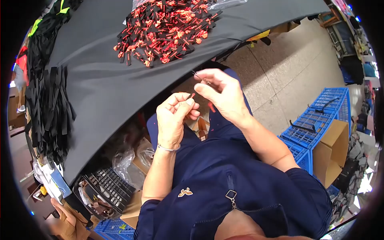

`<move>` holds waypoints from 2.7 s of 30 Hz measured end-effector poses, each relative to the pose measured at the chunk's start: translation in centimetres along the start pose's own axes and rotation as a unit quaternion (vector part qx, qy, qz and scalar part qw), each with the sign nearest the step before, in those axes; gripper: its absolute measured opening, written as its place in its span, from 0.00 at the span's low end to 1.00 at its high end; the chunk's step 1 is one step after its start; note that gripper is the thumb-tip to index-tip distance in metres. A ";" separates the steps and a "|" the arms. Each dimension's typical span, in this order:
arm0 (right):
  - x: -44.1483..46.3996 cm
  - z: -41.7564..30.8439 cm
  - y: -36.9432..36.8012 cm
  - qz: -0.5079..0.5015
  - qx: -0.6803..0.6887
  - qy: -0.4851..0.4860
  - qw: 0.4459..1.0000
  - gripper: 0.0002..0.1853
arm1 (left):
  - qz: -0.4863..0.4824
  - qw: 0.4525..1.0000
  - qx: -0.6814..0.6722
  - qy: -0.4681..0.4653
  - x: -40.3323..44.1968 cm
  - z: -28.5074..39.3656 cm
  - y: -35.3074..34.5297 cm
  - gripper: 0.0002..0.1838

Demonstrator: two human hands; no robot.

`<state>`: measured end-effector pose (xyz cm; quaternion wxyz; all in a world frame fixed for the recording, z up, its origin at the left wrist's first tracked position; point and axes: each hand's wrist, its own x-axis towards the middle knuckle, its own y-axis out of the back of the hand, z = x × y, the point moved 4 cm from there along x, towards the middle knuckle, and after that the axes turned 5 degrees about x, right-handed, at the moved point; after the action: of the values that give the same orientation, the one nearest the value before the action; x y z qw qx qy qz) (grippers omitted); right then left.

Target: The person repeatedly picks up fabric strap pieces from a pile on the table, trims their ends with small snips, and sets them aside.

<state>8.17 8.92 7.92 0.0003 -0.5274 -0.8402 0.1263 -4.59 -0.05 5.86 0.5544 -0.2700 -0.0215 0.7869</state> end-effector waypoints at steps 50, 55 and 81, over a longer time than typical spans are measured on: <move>-2.0 -0.2 4.0 0.016 -0.418 0.270 0.867 0.09 | 0.055 0.991 0.125 -0.005 1.4 -1.1 -1.4 0.07; -2.0 0.0 4.2 0.012 -0.433 0.277 0.858 0.09 | 0.057 0.986 0.158 -0.020 1.5 -0.9 -1.6 0.07; 0.5 5.1 5.0 -0.039 0.044 -0.121 0.991 0.08 | 0.062 0.842 0.441 -0.305 0.8 -1.9 -3.8 0.12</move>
<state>11.73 10.31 1.88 -0.0732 -0.4746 -0.8477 0.2254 -0.63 1.61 5.14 0.5301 0.2557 0.1768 0.7889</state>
